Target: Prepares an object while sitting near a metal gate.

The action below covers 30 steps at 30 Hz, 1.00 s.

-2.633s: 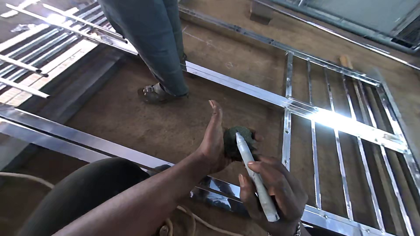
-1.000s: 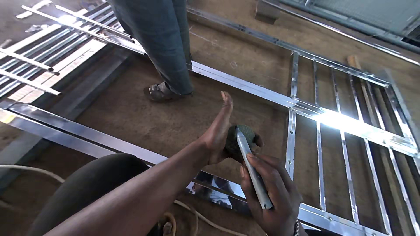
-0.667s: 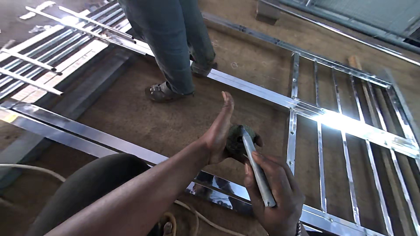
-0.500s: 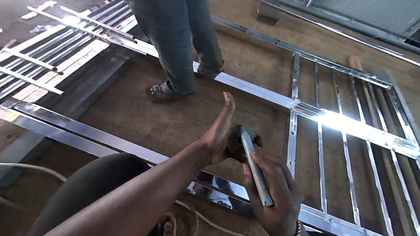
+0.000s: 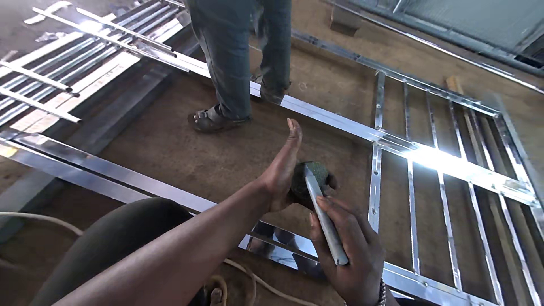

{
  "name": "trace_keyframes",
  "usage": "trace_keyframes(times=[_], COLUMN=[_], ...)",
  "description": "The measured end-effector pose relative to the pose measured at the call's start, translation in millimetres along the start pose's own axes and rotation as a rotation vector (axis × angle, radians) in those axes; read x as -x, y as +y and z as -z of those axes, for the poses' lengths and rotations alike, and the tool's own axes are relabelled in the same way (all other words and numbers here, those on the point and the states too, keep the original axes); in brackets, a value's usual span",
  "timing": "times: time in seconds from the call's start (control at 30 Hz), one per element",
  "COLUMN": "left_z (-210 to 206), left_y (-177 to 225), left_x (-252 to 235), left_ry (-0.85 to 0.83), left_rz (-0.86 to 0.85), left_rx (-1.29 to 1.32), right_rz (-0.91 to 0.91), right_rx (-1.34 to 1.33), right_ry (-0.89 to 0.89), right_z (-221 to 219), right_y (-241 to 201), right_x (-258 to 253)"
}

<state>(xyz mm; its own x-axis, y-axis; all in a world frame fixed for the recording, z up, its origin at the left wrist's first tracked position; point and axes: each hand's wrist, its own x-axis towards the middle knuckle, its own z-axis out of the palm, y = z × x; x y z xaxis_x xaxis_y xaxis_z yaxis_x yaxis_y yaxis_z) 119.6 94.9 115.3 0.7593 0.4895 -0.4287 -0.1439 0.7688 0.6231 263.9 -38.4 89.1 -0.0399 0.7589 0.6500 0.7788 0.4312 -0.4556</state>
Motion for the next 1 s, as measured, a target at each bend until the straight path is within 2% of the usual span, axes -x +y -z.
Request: trace_keyframes(times=[0.13, 0.27, 0.47, 0.6, 0.77, 0.9, 1.0], left_z=[-0.5, -3.1, -5.8, -3.1, -7.6, -3.3, -4.1], left_y=[0.7, 0.9, 2.0, 0.8, 2.5, 2.5, 3.8], left_x=[1.9, 3.4, 6.2, 4.3, 5.7, 3.0, 3.7], left_ry=[-0.019, -0.005, 0.002, -0.005, 0.03, -0.023, -0.018], left_rz=[-0.008, -0.004, -0.008, 0.001, 0.001, -0.007, -0.015], left_rx=[-0.002, -0.006, -0.01, -0.019, 0.007, -0.026, -0.038], right_rz=[-0.018, 0.006, -0.015, 0.012, -0.01, 0.024, -0.004], right_rx=[0.024, -0.016, 0.032, -0.001, 0.03, -0.017, -0.004], right_ry=[0.052, -0.015, 0.051, -0.024, 0.044, -0.021, 0.012], right_z=[2.7, 1.0, 3.2, 2.7, 3.6, 1.7, 2.0], right_y=[-2.2, -3.1, -4.9, -4.6, -2.6, -2.6, -1.1], right_x=[-2.7, -0.7, -2.6, -1.8, -2.6, -4.9, -4.8])
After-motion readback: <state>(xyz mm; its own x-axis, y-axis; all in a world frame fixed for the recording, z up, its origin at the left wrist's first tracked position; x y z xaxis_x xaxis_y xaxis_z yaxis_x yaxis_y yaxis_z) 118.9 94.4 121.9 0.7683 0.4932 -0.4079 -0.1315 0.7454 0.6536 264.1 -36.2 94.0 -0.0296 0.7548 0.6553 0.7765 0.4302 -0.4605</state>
